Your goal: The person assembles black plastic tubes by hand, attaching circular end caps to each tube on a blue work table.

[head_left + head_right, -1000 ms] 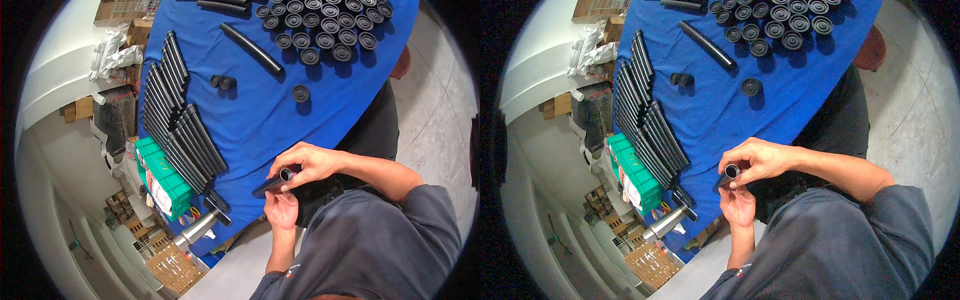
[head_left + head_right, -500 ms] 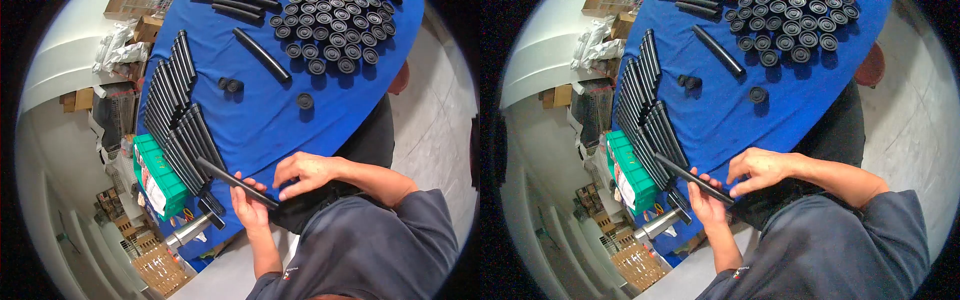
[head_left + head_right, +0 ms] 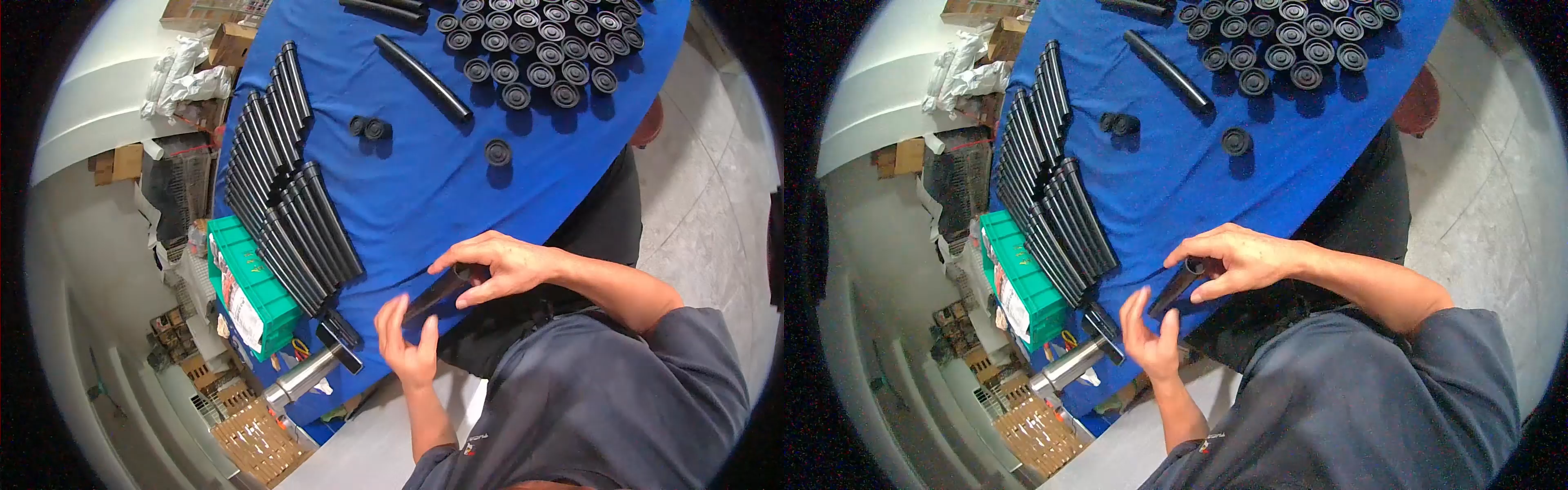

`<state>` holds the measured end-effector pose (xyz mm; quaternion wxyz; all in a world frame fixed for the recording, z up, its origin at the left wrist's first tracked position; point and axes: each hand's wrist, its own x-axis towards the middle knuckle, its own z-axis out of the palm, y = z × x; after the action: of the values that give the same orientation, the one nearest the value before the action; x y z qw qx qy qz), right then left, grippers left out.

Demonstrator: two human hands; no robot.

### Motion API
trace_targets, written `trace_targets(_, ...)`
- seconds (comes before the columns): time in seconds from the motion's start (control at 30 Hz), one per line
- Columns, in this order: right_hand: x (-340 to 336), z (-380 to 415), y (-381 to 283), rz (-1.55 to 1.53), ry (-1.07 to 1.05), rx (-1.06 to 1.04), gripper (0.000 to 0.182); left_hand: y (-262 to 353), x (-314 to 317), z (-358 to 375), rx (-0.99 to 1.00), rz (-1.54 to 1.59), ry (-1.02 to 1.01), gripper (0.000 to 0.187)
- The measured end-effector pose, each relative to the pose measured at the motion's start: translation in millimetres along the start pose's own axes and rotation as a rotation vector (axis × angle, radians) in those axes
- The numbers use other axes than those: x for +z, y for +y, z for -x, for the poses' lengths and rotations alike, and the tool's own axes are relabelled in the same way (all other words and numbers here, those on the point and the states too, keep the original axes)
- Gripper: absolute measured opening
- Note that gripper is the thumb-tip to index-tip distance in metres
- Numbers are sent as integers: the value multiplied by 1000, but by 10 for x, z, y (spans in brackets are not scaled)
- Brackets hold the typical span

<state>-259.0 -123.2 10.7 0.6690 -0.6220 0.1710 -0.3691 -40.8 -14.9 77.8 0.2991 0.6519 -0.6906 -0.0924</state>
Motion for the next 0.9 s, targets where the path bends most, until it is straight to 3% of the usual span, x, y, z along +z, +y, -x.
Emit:
trace_targets(0.03, -6, 9, -44, -36, -1, 73, 45, -20, -2, 162, -80, 273, 57, 30)
trace_targets(0.1, 1, 12, -2, -50, -3, 85, 41, 8, 36, 319, -186, 646, -37, 23)
trace_targets(0.13, 4, 6, 25, -54, -6, 90, 38, 84, 104, 389, -467, 838, -106, 19)
trace_targets(0.17, 14, 2, 33, -64, -5, 70, 38, 57, 160, 387, -653, 1100, -289, 38)
trace_targets(0.23, 14, 17, 52, -66, 3, 35, 36, 19, 382, 332, -866, 1482, -372, 60)
trace_targets(0.33, 50, 19, 63, 97, 28, -69, 37, 133, 592, 186, -871, 1866, -41, 69)
trace_targets(0.37, 39, 16, 31, 141, 32, -106, 37, -11, 632, 202, -884, 1918, -57, 55)
trace_targets(0.43, -23, 50, -47, 452, 82, -108, 48, -254, 733, 229, -792, 2088, -70, 45)
trace_targets(0.57, -341, 6, -626, 1220, 326, -121, 60, -257, 793, 57, -649, 2008, 25, 31)
trace_targets(0.63, -507, -51, -696, 1443, 300, 28, 59, -267, 827, 81, -579, 1951, 4, 31)
trace_targets(0.77, -786, -32, -389, 1527, 156, 114, 41, -253, 874, 85, -517, 1987, 51, 38)
trace_targets(0.87, -713, -75, -443, 1415, 205, 144, 40, -260, 892, 80, -479, 1991, 76, 44)
trace_targets(0.9, -652, -77, -451, 1197, 204, 145, 40, -264, 893, 64, -480, 1999, 90, 45)
